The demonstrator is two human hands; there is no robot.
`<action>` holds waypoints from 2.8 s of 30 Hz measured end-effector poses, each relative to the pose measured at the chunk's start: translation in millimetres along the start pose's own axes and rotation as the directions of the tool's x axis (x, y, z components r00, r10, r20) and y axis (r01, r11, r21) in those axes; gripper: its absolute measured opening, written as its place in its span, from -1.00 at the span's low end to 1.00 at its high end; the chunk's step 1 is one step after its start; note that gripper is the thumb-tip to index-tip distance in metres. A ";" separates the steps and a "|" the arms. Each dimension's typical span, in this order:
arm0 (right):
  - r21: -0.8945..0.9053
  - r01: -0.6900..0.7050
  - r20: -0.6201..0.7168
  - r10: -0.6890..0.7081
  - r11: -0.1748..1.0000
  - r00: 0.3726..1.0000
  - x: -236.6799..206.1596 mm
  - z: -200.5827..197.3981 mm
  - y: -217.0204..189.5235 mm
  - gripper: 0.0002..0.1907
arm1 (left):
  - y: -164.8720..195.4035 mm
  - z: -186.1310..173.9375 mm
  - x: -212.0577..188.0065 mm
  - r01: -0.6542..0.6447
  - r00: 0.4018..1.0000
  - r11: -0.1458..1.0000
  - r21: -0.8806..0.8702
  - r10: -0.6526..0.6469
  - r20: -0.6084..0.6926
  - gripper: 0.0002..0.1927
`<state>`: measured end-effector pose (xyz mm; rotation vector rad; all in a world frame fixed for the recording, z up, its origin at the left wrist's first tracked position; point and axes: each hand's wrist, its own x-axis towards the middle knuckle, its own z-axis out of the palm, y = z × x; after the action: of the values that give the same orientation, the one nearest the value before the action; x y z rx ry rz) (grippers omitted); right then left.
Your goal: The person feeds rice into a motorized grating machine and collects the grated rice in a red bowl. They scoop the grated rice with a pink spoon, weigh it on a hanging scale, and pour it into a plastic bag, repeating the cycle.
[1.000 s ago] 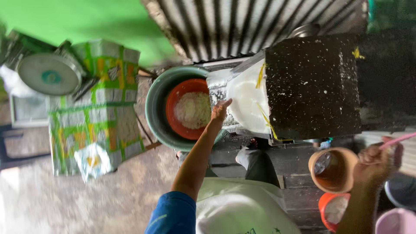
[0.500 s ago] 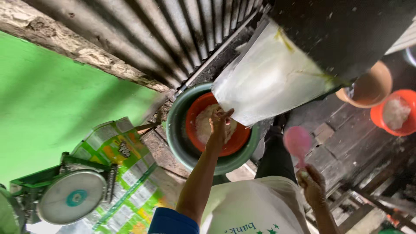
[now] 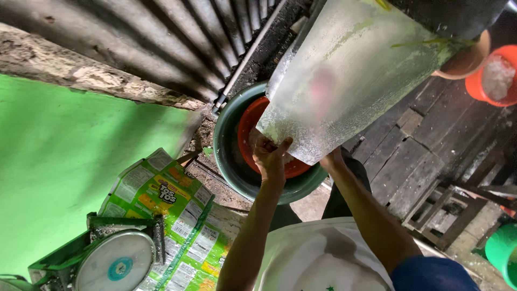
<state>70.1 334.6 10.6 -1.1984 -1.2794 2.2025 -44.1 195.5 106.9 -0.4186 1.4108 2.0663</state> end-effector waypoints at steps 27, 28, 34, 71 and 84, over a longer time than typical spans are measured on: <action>-0.043 -0.146 -0.212 0.134 0.988 0.968 15.8 34.7 19.4 -0.72 | 16.0 8.2 -20.6 -0.055 0.998 0.983 0.172 0.056 0.001 -0.65; -0.057 -0.214 -0.167 0.202 0.975 0.965 -11.3 36.3 43.3 -0.72 | 17.0 7.4 -18.7 -0.037 0.999 0.990 0.137 0.036 0.012 -0.66; -0.066 -0.192 -0.209 0.175 0.979 0.962 3.9 22.0 61.9 -0.71 | 21.0 2.7 -10.0 -0.032 0.999 0.988 0.150 0.031 0.008 -0.65; 0.271 -0.337 -0.118 0.378 0.902 0.918 -49.4 50.9 74.9 -0.69 | 9.4 11.6 -2.4 -0.031 0.999 0.982 0.188 0.036 -0.024 -0.61; -0.052 -0.095 -0.287 0.077 0.994 0.955 121.3 6.8 -41.2 -0.63 | 7.5 13.2 0.6 -0.044 0.999 0.985 0.165 0.041 0.022 -0.65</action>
<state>-12.5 429.4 -14.6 -1.5586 -1.2065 1.9660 -48.3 205.9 117.1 -0.3018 1.5787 1.9621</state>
